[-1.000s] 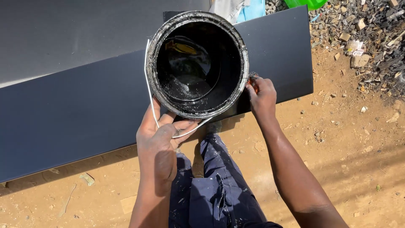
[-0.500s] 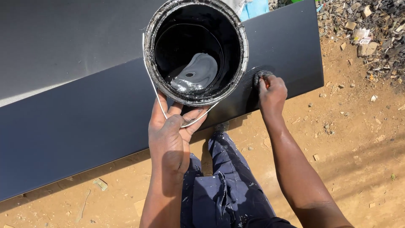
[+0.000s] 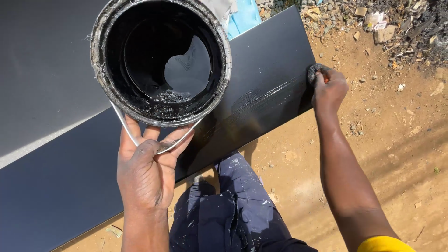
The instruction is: Applying black stain to a furniture side panel using a sponge applicator and a bucket of stain.
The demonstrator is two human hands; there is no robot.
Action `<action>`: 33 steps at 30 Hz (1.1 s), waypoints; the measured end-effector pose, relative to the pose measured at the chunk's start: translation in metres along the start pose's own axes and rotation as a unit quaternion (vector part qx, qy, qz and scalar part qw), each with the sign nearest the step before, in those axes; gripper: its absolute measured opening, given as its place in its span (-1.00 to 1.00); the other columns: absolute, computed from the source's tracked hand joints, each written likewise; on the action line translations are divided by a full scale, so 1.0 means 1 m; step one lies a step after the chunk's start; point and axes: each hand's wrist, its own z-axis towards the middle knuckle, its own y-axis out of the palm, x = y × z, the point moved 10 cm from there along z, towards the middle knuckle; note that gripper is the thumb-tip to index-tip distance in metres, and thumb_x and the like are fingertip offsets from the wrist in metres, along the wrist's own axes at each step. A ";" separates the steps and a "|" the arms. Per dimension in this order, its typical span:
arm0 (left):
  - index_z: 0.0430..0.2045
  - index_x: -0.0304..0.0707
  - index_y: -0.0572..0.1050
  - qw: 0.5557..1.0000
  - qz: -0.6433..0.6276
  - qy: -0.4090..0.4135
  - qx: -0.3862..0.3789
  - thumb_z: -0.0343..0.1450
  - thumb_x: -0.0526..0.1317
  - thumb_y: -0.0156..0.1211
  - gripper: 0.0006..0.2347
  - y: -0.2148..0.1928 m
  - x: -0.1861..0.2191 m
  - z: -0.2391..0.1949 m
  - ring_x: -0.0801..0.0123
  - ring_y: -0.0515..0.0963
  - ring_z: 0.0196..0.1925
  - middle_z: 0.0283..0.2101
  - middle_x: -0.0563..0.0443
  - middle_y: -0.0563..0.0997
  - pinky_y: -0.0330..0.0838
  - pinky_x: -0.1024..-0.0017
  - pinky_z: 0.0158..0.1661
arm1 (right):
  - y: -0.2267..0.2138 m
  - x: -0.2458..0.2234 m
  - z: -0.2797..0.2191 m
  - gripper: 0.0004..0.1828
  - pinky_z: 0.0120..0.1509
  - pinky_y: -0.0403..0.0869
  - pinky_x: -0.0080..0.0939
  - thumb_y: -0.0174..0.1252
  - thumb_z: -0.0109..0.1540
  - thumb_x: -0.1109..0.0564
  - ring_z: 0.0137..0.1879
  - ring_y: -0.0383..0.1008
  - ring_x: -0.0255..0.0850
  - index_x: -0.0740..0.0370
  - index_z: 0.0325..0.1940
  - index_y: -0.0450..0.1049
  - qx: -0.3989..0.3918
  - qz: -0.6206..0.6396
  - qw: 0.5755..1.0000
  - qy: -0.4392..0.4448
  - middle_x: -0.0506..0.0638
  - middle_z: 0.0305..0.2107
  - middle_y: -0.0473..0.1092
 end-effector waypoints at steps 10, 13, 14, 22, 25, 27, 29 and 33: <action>0.44 -0.13 0.05 0.999 0.026 -0.016 0.015 0.26 -0.50 -0.26 -0.29 -0.002 0.002 0.022 -0.56 0.62 0.07 0.37 -0.37 0.36 0.52 -0.17 0.15 | -0.008 0.011 0.006 -0.85 -0.42 0.35 -0.41 0.33 0.40 0.16 -0.39 0.30 -0.44 0.15 0.05 0.56 -0.132 0.210 0.962 0.114 -0.13 -0.39 0.40; 0.44 -0.13 0.05 0.999 0.019 -0.029 0.014 0.26 -0.52 -0.28 -0.29 -0.011 0.009 0.022 -0.55 0.64 0.03 0.38 -0.31 0.34 0.54 -0.11 0.13 | 0.014 -0.054 -0.068 -0.91 -0.20 0.46 -0.39 0.31 0.36 0.20 -0.29 0.38 -0.39 0.24 -0.07 0.58 -0.153 0.158 0.971 0.089 -0.07 -0.37 0.45; 0.43 -0.12 0.09 0.999 0.028 -0.035 0.021 0.25 -0.52 -0.27 -0.29 -0.016 0.013 0.020 -0.52 0.66 0.01 0.36 -0.24 0.37 0.55 -0.10 0.11 | 0.018 -0.078 -0.094 -0.92 -0.23 0.39 -0.31 0.27 0.37 0.19 -0.31 0.33 -0.33 0.23 -0.18 0.55 -0.155 0.148 0.974 0.077 -0.06 -0.40 0.40; 0.43 -0.09 0.11 0.998 0.031 -0.057 0.009 0.19 -0.49 -0.24 -0.25 -0.051 0.030 0.009 -0.47 0.70 -0.03 0.31 -0.25 0.42 0.56 -0.05 0.11 | 0.123 -0.238 -0.345 -0.87 -0.26 0.37 0.05 0.21 0.26 0.14 -0.30 0.38 0.05 0.24 -0.32 0.48 -0.245 0.124 0.951 -0.142 0.09 -0.40 0.36; 0.42 -0.11 0.12 0.998 0.028 -0.059 0.012 0.20 -0.53 -0.27 -0.25 -0.056 0.030 0.008 -0.49 0.69 -0.03 0.26 -0.32 0.46 0.55 -0.02 0.10 | 0.122 -0.263 -0.370 -0.86 -0.24 0.39 0.04 0.17 0.32 0.10 -0.18 0.32 0.02 0.21 -0.26 0.44 -0.230 0.089 0.947 -0.206 0.05 -0.34 0.31; 0.42 -0.11 0.11 0.998 0.035 -0.059 0.003 0.23 -0.52 -0.27 -0.28 -0.056 0.027 0.009 -0.43 0.70 -0.03 0.28 -0.34 0.44 0.55 -0.01 0.12 | 0.101 -0.254 -0.340 -0.84 -0.22 0.39 0.02 0.31 0.24 0.24 -0.21 0.33 0.07 0.29 -0.29 0.43 -0.147 0.064 0.964 -0.213 0.15 -0.32 0.35; 0.42 -0.11 0.12 0.998 0.039 -0.057 0.011 0.22 -0.52 -0.27 -0.27 -0.051 0.028 0.010 -0.44 0.70 -0.02 0.30 -0.28 0.43 0.57 -0.01 0.10 | 0.086 -0.225 -0.289 -0.86 -0.18 0.41 0.01 0.33 0.23 0.26 -0.20 0.33 0.06 0.32 -0.25 0.47 -0.119 0.042 0.973 -0.193 0.14 -0.34 0.36; 0.42 -0.11 0.11 0.997 0.050 -0.052 0.016 0.26 -0.51 -0.26 -0.31 -0.047 0.019 0.018 -0.43 0.69 0.01 0.33 -0.26 0.42 0.58 -0.01 0.12 | 0.057 -0.135 -0.179 -0.91 -0.11 0.37 -0.01 0.30 0.29 0.29 -0.20 0.34 0.03 0.30 -0.13 0.54 -0.013 0.001 0.984 -0.176 0.11 -0.34 0.35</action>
